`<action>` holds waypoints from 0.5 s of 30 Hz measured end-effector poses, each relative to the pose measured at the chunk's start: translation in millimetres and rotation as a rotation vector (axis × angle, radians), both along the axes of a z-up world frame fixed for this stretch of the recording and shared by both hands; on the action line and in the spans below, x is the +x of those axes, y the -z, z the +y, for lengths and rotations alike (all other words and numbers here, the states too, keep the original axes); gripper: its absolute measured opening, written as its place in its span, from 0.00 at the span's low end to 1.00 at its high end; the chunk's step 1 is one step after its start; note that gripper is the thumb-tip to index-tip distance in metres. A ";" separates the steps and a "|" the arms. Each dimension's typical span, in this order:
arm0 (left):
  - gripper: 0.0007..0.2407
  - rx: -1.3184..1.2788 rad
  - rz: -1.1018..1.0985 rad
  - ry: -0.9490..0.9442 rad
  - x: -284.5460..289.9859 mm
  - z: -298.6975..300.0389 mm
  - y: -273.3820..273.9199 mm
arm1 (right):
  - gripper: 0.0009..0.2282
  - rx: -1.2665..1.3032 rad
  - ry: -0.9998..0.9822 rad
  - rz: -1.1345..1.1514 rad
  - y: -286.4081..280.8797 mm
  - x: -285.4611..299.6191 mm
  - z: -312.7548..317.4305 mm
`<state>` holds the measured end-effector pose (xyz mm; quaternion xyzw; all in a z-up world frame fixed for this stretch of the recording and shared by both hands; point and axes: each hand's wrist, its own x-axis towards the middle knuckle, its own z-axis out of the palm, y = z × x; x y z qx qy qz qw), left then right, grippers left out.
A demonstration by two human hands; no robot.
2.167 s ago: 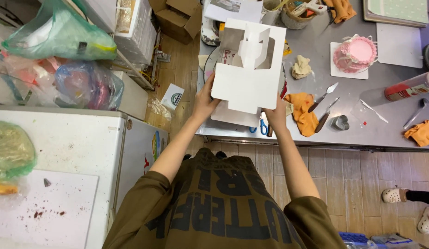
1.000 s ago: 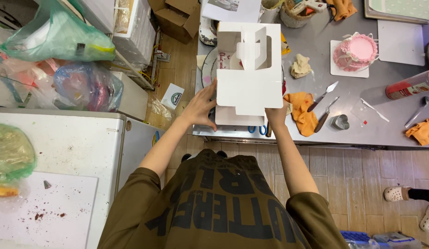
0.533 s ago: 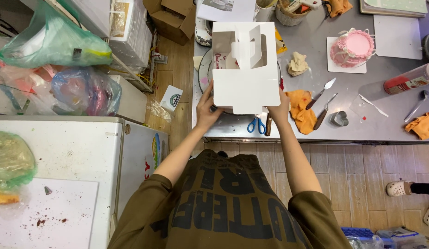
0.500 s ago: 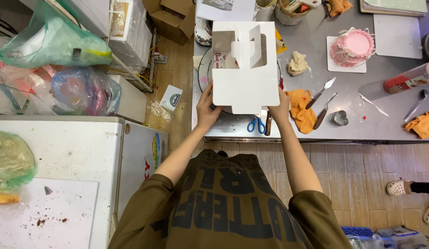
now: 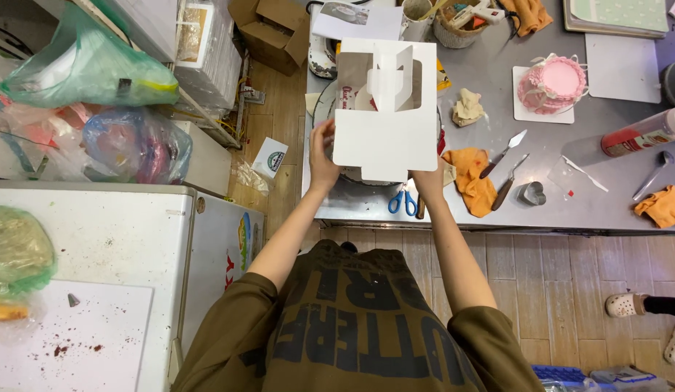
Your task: The person folds a white cardboard cake box and places a small decorated cake inside.
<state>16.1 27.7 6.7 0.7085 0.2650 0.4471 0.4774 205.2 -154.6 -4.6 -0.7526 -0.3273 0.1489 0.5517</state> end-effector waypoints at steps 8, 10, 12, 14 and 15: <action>0.29 0.094 -0.010 0.138 19.9 9.9 10.3 | 0.16 -0.078 0.019 -0.071 -20.9 -4.2 5.3; 0.25 -0.063 -0.001 0.160 20.4 7.4 13.8 | 0.18 -0.104 -0.066 -0.174 -33.0 7.2 -1.0; 0.28 -0.175 -0.070 0.216 17.7 5.3 10.5 | 0.19 -0.179 -0.261 -0.089 -57.9 33.9 -9.7; 0.30 -0.188 -0.108 0.237 16.1 3.8 4.1 | 0.28 0.057 -0.305 -0.328 -89.8 48.4 -18.0; 0.29 -0.144 -0.113 0.230 15.9 4.4 0.7 | 0.25 0.168 -0.253 -0.251 -106.7 48.6 -20.4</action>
